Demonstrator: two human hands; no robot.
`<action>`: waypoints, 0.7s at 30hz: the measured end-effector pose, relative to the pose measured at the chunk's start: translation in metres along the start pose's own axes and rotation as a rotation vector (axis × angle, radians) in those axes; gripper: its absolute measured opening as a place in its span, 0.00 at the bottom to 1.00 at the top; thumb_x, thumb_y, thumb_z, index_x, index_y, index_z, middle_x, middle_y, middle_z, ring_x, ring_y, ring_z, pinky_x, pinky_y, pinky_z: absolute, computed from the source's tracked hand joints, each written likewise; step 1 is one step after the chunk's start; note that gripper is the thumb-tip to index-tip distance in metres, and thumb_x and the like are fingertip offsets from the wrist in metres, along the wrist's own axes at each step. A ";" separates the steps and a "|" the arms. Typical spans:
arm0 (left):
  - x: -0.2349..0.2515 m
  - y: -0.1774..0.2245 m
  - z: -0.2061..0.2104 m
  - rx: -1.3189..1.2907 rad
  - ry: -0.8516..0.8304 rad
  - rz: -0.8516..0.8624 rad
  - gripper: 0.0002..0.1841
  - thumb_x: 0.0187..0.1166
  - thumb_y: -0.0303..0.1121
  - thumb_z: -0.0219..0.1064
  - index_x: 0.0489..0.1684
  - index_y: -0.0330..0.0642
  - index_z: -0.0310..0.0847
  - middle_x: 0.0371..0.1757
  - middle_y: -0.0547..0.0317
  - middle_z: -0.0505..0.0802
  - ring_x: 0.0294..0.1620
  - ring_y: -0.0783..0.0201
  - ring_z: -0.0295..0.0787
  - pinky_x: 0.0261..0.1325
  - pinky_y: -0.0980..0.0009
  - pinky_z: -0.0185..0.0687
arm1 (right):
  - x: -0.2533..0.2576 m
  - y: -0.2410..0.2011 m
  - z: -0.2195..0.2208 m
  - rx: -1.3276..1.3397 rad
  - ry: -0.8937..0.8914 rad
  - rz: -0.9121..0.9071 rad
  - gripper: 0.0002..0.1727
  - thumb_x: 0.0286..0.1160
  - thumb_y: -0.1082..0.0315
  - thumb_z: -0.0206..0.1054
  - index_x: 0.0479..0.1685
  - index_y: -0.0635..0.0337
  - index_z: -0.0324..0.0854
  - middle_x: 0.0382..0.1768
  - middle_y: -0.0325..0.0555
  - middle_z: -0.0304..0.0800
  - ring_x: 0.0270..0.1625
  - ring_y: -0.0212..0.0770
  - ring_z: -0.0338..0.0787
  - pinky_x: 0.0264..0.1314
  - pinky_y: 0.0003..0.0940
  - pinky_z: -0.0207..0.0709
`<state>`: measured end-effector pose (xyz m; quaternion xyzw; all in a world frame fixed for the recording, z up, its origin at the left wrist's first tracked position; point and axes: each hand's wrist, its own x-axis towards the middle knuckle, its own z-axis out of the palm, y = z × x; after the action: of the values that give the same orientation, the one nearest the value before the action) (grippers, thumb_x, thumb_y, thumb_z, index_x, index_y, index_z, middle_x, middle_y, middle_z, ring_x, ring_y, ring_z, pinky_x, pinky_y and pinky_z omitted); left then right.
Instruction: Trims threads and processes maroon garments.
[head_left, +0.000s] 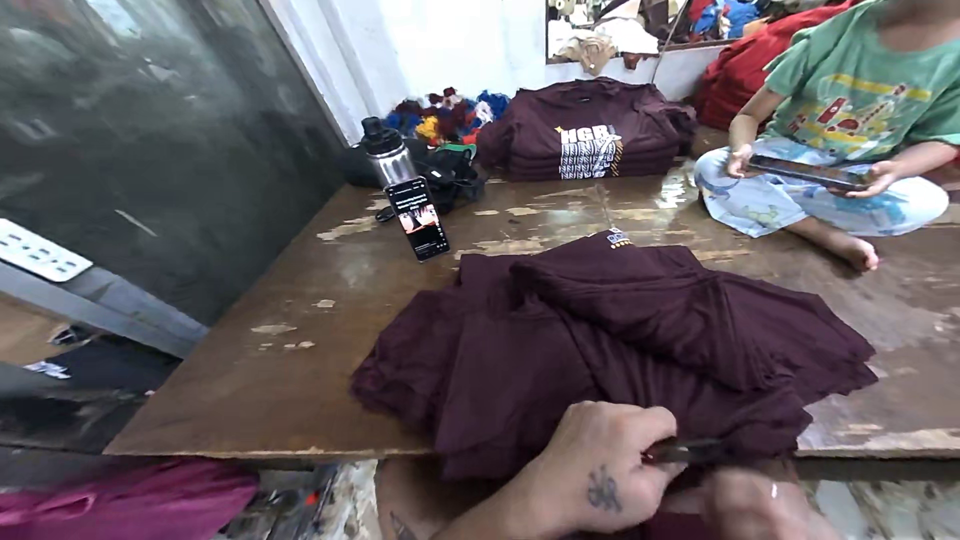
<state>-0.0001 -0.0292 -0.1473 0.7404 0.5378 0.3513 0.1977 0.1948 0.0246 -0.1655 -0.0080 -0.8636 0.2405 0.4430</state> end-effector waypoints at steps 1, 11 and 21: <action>0.000 -0.001 -0.001 -0.094 0.095 0.010 0.11 0.80 0.32 0.65 0.27 0.37 0.83 0.22 0.57 0.85 0.24 0.65 0.83 0.27 0.66 0.78 | -0.003 0.015 -0.004 -0.099 -0.002 0.059 0.29 0.89 0.38 0.50 0.43 0.55 0.81 0.41 0.45 0.88 0.54 0.37 0.88 0.69 0.33 0.78; -0.006 -0.018 0.020 -1.337 0.295 -0.053 0.01 0.77 0.34 0.73 0.39 0.50 0.87 0.31 0.68 0.92 0.17 0.82 0.83 0.18 0.86 0.79 | -0.024 0.061 -0.005 0.042 0.130 0.024 0.23 0.92 0.51 0.52 0.26 0.54 0.70 0.30 0.42 0.84 0.49 0.37 0.92 0.71 0.40 0.83; -0.017 -0.025 0.012 -1.332 0.199 -0.274 0.07 0.79 0.45 0.71 0.41 0.56 0.89 0.24 0.67 0.90 0.16 0.78 0.84 0.22 0.81 0.82 | -0.022 0.054 -0.027 -0.023 -0.097 0.051 0.17 0.92 0.62 0.54 0.35 0.59 0.81 0.39 0.43 0.93 0.62 0.36 0.92 0.81 0.37 0.76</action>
<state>-0.0103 -0.0355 -0.1774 0.3505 0.3117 0.6453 0.6029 0.2183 0.0782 -0.1921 -0.0232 -0.8863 0.2419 0.3942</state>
